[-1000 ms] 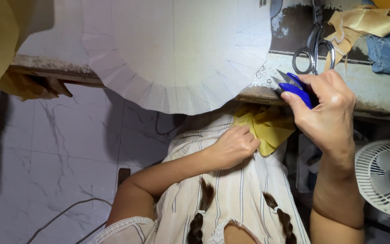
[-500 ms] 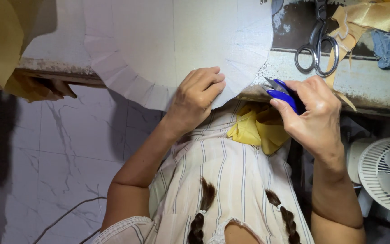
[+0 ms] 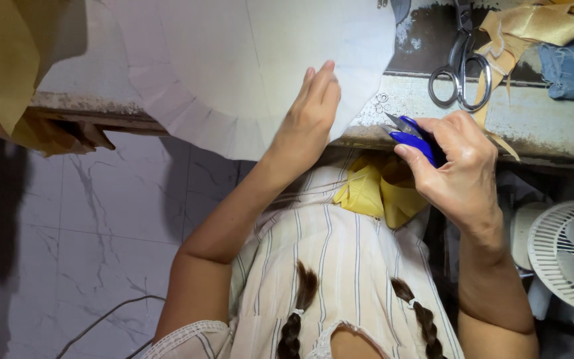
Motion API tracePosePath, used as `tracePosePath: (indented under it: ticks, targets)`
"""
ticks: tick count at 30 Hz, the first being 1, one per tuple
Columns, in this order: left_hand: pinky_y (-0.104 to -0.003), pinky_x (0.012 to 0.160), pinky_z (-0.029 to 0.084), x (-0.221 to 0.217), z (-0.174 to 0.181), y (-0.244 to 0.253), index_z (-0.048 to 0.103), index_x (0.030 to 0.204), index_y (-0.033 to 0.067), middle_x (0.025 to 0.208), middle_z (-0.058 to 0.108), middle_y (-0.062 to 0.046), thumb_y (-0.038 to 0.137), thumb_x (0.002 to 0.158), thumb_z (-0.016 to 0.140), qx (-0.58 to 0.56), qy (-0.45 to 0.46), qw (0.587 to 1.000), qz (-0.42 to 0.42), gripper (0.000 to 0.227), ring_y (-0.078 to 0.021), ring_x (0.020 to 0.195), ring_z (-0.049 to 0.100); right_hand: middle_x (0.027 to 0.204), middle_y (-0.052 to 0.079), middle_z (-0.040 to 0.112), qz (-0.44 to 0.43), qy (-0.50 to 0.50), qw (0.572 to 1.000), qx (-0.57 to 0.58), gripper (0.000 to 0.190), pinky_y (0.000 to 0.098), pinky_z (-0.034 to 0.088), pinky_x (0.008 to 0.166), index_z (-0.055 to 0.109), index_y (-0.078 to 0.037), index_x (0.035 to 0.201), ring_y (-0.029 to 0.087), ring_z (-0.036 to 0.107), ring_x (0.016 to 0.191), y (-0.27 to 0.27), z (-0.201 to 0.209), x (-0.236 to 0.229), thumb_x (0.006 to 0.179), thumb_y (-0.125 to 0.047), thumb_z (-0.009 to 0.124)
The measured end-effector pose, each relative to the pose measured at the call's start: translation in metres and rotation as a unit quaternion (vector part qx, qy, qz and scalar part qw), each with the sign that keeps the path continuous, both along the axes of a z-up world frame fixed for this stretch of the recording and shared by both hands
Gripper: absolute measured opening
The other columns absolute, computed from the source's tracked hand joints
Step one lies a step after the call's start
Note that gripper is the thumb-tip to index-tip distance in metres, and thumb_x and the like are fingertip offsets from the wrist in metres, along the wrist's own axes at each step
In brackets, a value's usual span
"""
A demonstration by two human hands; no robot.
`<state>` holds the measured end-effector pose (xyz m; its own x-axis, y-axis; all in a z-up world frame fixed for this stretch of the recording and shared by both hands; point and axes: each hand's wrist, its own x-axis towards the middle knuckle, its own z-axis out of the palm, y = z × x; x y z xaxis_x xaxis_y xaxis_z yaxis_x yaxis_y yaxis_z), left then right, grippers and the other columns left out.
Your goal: The person cuts a piece of yellow fabric using large scissors, then switches to a rotary cutter to trim a white paper pattern. They then place the pattern on the fabric and cut along the edge with the scissors.
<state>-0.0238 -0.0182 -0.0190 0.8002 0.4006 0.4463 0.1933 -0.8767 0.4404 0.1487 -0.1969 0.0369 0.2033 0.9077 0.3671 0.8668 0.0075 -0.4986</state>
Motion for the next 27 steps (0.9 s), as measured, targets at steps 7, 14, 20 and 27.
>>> tracePosePath:
  ticks: [7, 14, 20, 27]
  targets:
    - [-0.046, 0.122, 0.042, 0.027, 0.013, 0.003, 0.047, 0.089, -0.0023, 0.120, 0.053, -0.026, -0.030, 0.087, 0.026, -0.170, -0.022, 0.984, 0.041, 0.035, -0.0433, 0.136, 0.048, 0.095, 0.019, 0.062, -0.025, -0.007, 1.000, 0.006, 0.032, 0.0418, 0.048, 0.082, 0.073, 0.007, 0.119, 0.033, 0.059, 0.087, -0.008, 0.000, 0.007, 0.094, -0.008, 0.086]
    - [-0.038, 0.097, 0.049, 0.010, 0.018, 0.011, 0.050, 0.099, 0.0067, 0.116, 0.055, -0.013, 0.005, 0.106, 0.035, -0.226, -0.131, 0.964, 0.056, 0.016, -0.0333, 0.127, 0.064, 0.093, 0.019, 0.061, -0.012, -0.010, 1.000, 0.005, 0.032, 0.0427, 0.048, 0.079, 0.072, 0.007, 0.116, 0.034, 0.058, 0.086, 0.006, -0.001, 0.004, 0.091, -0.008, 0.087]
    - [-0.038, 0.099, 0.049, 0.006, 0.021, 0.014, 0.053, 0.094, 0.0066, 0.122, 0.061, -0.015, 0.006, 0.103, 0.042, -0.245, -0.163, 0.954, 0.065, 0.015, -0.0313, 0.125, 0.063, 0.091, 0.014, 0.058, 0.009, -0.045, 0.998, -0.040, 0.032, 0.0445, 0.046, 0.065, 0.072, 0.001, 0.114, 0.032, 0.058, 0.080, 0.043, -0.012, -0.007, 0.093, -0.020, 0.081]
    - [-0.038, 0.105, 0.045, 0.005, 0.021, 0.013, 0.054, 0.094, 0.0063, 0.122, 0.061, -0.015, 0.010, 0.107, 0.040, -0.207, -0.175, 0.960, 0.067, 0.019, -0.0286, 0.129, 0.060, 0.090, 0.017, 0.055, 0.036, -0.088, 0.993, -0.063, 0.035, 0.0482, 0.046, 0.055, 0.067, 0.003, 0.105, 0.035, 0.057, 0.077, 0.087, -0.015, -0.023, 0.091, -0.025, 0.082]
